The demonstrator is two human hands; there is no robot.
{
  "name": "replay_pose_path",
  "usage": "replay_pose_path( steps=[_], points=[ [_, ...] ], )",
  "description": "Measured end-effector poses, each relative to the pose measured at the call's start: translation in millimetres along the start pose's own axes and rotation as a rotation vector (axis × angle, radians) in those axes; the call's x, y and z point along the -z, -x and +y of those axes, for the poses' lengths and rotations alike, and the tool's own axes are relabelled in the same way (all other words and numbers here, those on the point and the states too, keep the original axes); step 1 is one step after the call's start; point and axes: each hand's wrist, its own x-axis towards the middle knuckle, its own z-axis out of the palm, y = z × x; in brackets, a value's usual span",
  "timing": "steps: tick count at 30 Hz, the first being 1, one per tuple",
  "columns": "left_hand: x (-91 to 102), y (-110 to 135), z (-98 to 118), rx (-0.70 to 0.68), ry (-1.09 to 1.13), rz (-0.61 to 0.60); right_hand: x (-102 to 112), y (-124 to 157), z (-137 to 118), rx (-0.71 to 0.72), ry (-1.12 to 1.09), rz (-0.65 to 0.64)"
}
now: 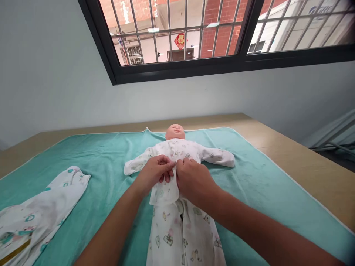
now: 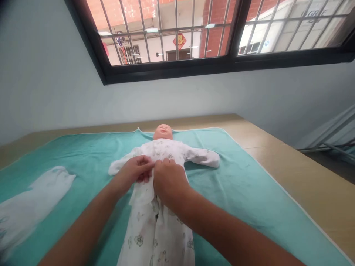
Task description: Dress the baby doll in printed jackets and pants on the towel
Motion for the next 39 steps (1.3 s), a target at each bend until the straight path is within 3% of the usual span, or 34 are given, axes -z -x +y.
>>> replay_pose_path(
  steps=[5, 10, 15, 20, 39],
  points=[
    [-0.6, 3.4, 5.1, -0.019, -0.113, -0.036, 1.6, -5.8, 22.0, 0.003, -0.233, -0.002],
    [0.3, 5.5, 5.4, -0.025, -0.135, -0.047, 8.7, -14.7, 49.5, 0.030, -0.670, -0.234],
    [-3.0, 6.8, 8.3, 0.006, -0.058, -0.005, 4.6, -20.8, 64.3, -0.082, -1.076, -0.410],
    [-8.0, 6.7, 7.3, -0.026, 0.160, -0.014, -9.5, -21.3, 69.7, -0.160, -1.362, -0.378],
    [-6.8, 4.5, 3.2, 0.011, 0.107, -0.062, -11.5, -19.7, 65.3, -0.100, -1.210, -0.385]
  ],
)
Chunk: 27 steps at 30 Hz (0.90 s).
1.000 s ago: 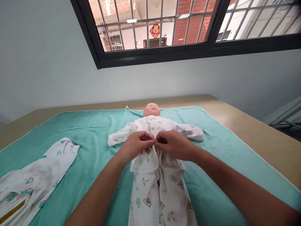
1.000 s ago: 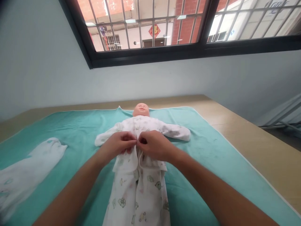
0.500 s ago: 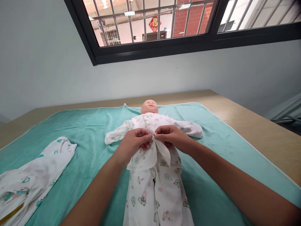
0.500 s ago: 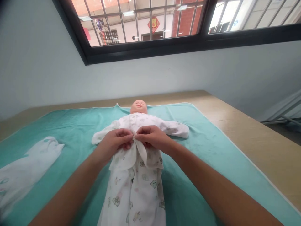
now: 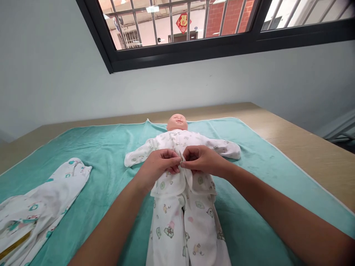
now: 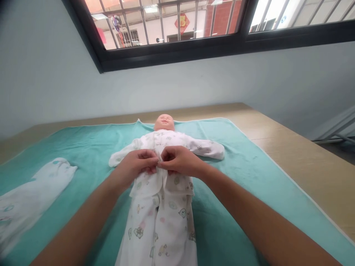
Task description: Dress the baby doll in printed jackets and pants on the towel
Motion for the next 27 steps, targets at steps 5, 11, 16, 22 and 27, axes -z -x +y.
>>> replay_pose_path(
  steps=[5, 11, 16, 22, 27],
  points=[
    [-3.9, 0.2, -0.1, 0.018, 0.012, 0.057, -0.8, 1.3, 0.3, 0.023, -0.011, -0.012],
    [-9.6, 1.6, -0.9, 0.004, 0.043, 0.129, 4.9, 3.4, -5.1, 0.024, 0.021, -0.087],
    [-11.1, 2.2, -0.5, 0.008, 0.039, 0.134, 7.9, 1.7, -4.2, 0.003, -0.025, -0.105],
    [-13.2, 1.4, -1.4, -0.007, -0.037, 0.146, -0.4, 0.7, -2.5, -0.032, 0.053, 0.005],
    [-17.8, -0.4, -5.3, -0.039, -0.145, 0.220, -2.8, 3.5, -4.5, -0.010, 0.101, 0.033]
  ],
)
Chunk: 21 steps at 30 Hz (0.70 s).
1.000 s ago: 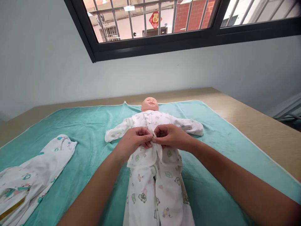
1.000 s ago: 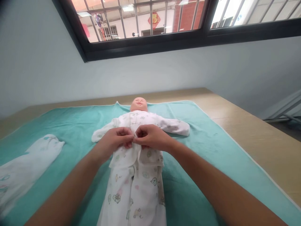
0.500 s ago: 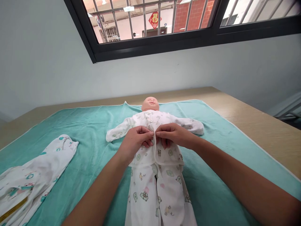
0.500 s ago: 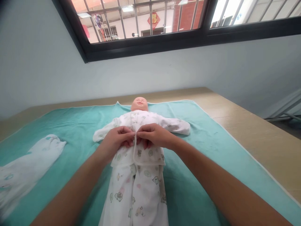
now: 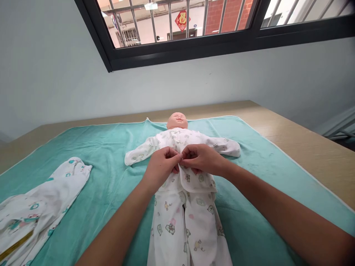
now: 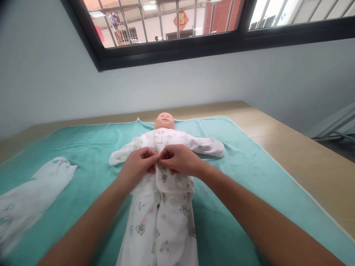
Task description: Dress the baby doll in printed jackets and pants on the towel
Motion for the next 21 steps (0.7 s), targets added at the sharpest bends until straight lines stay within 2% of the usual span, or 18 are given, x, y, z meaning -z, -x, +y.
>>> replay_pose_path(
  steps=[5, 15, 21],
  points=[
    [-1.7, 1.6, -0.7, -0.044, 0.028, -0.017, 4.3, 0.0, -2.4, 0.002, -0.058, -0.059],
    [-1.5, -0.8, -4.6, -0.012, 0.232, -0.058, 3.1, -5.3, -3.0, -0.091, -0.217, -0.020],
    [2.1, -2.3, -9.1, -0.050, 0.269, -0.168, 3.2, -7.1, 2.5, -0.070, -0.304, -0.001]
  ],
)
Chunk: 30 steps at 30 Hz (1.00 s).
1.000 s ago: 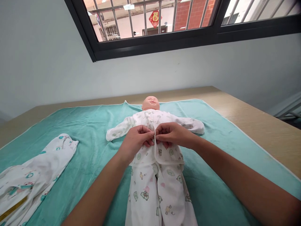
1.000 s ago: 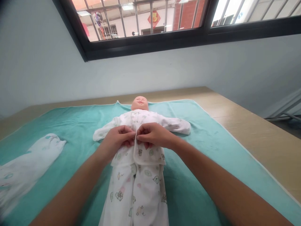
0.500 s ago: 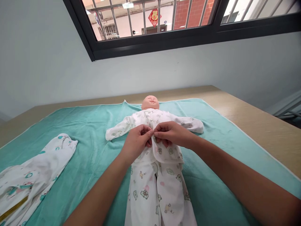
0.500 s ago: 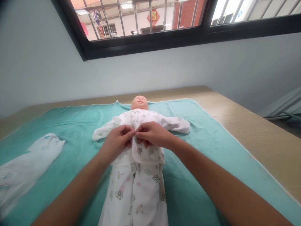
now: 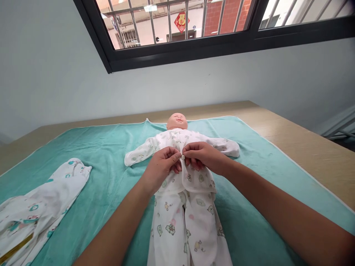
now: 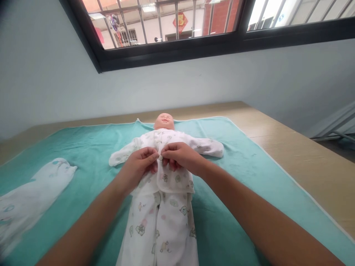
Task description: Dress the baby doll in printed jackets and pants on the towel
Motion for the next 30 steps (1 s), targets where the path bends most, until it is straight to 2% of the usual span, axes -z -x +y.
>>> replay_pose_path(
  steps=[4, 7, 11, 15, 19, 23, 25, 27, 30],
  points=[
    [-4.2, 1.7, 4.0, -0.020, -0.093, 0.019, -3.2, 1.2, 2.0, 0.022, 0.036, 0.029],
    [-10.0, 1.9, 5.8, -0.033, -0.157, 0.103, -7.0, 2.1, 2.3, 0.066, 0.099, 0.076],
    [-13.9, 0.4, 2.2, -0.064, -0.080, 0.268, -9.4, -0.7, 4.7, 0.113, 0.058, 0.168],
    [-11.0, -0.7, -1.0, -0.078, -0.010, 0.340, -9.5, -2.2, 6.3, 0.136, 0.030, 0.185],
    [-8.9, -7.6, 6.4, -0.080, -0.030, 0.306, -10.8, 1.2, 1.3, 0.212, 0.209, 0.295],
    [-12.4, -26.7, 24.1, -0.061, -0.261, 0.278, -12.3, -0.7, -13.3, 0.311, 0.527, 0.413],
    [-14.2, -35.4, 30.7, -0.047, -0.378, 0.249, -12.9, -3.8, -24.4, 0.290, 0.699, 0.398],
    [-14.1, -40.3, 32.7, -0.051, -0.436, 0.235, -13.4, -7.4, -36.5, 0.220, 0.822, 0.326],
    [-10.1, -41.1, 30.3, -0.065, -0.478, 0.212, -10.6, -14.0, -50.9, 0.056, 0.852, 0.158]
  ],
)
